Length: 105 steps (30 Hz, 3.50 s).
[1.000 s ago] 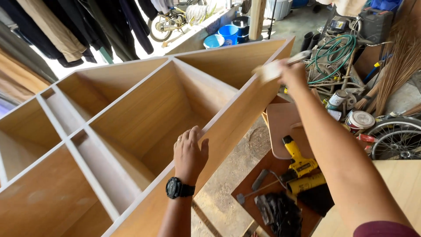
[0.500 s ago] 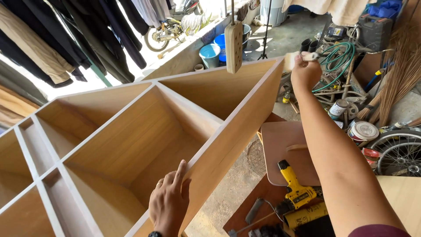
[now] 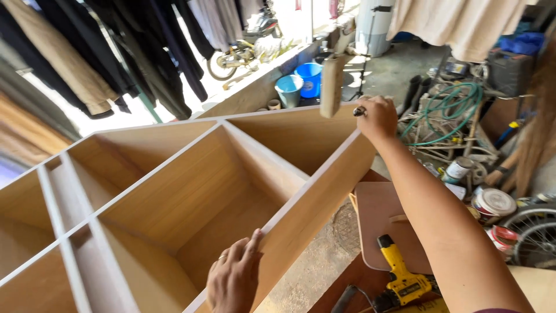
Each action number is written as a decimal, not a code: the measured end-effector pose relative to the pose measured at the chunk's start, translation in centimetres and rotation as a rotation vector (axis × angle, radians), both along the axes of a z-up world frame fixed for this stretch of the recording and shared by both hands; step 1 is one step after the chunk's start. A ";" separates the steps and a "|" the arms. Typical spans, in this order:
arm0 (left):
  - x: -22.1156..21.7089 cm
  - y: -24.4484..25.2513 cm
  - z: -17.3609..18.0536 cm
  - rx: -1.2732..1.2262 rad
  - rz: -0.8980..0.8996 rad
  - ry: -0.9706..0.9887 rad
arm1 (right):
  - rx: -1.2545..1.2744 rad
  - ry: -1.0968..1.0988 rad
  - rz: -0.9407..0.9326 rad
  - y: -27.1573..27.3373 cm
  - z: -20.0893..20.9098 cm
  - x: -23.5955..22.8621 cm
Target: Applying white paint to the edges and a darker stain to the interior surfaces of a wooden shelf unit using a brush and a tray.
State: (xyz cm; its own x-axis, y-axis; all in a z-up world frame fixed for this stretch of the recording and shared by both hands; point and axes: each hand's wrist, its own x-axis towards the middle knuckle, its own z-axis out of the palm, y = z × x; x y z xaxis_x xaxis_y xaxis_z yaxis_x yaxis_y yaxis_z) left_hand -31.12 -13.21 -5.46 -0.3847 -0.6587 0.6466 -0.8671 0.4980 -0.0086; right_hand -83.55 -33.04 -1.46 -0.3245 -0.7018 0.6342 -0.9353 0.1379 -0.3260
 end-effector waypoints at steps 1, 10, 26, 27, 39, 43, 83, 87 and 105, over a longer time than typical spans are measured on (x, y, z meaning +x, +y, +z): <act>0.0 0.1 0.7 0.000 0.017 0.000 | 0.000 0.000 0.017 -0.4 0.8 2.8; 3.8 3.5 5.9 0.282 -0.386 0.402 | 0.166 -0.438 0.617 1.6 9.1 21.7; 11.0 4.0 6.2 0.538 -0.008 0.521 | 0.509 -0.322 0.650 -17.7 7.6 26.7; 10.9 3.9 6.2 0.543 0.012 0.526 | 0.203 -0.330 0.625 -20.5 6.1 27.8; 10.2 3.7 4.8 0.527 0.073 0.487 | 0.066 -0.745 1.084 -16.7 7.5 50.8; 9.8 3.4 4.1 0.478 0.103 0.445 | 0.213 -1.090 1.213 -13.8 6.7 59.1; 10.4 0.7 -4.5 0.229 0.344 0.440 | -0.180 -0.299 -0.427 0.3 2.9 -5.7; 10.7 1.1 -0.9 0.677 0.489 0.270 | 0.334 -0.477 -0.131 3.5 7.1 2.6; 17.0 13.1 1.2 0.211 0.035 0.006 | -0.027 0.341 0.711 24.1 6.4 38.7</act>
